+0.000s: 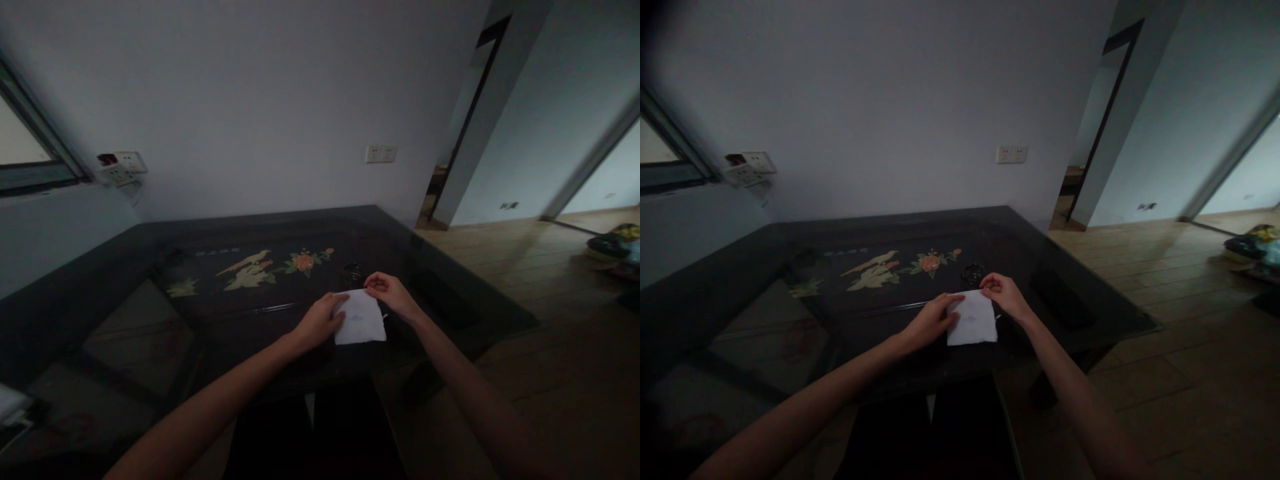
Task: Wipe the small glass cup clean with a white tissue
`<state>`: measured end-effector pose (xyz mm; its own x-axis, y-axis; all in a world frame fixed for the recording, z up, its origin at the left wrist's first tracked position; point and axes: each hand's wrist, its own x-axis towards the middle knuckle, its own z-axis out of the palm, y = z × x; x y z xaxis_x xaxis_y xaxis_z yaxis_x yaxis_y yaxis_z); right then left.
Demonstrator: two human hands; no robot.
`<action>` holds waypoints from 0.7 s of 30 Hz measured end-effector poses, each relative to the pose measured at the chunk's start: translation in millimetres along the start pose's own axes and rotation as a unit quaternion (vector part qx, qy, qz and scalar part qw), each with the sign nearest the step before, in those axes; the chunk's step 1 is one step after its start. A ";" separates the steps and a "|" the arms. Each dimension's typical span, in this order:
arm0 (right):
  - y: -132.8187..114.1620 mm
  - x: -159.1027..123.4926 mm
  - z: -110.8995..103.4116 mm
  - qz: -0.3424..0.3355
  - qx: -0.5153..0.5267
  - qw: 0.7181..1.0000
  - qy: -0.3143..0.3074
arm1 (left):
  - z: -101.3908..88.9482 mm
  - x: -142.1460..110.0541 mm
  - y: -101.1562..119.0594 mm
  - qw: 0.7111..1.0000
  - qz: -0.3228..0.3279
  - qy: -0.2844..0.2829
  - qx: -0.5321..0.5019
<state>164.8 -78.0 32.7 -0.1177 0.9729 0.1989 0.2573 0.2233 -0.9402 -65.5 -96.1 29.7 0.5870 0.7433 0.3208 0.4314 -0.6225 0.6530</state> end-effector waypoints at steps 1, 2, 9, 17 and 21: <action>3.8 0.8 -7.0 0.000 -0.020 1.000 -0.008 | 6.0 0.5 -0.9 0.999 0.011 -0.004 0.037; 7.8 1.5 -13.1 -0.001 -0.039 0.999 -0.020 | 11.3 0.3 -1.5 0.997 0.025 -0.001 0.075; 29.6 6.2 -27.2 -0.043 -0.191 0.980 -0.044 | 28.1 -7.6 -2.6 0.978 0.082 -0.067 0.179; 11.6 -18.7 -19.2 -0.161 -0.342 0.926 0.009 | 28.1 -7.0 -1.7 0.975 0.062 -0.103 0.187; 14.4 -38.6 -18.5 -0.128 -0.400 0.900 -0.117 | 29.4 -8.1 -1.7 0.973 0.050 -0.096 0.205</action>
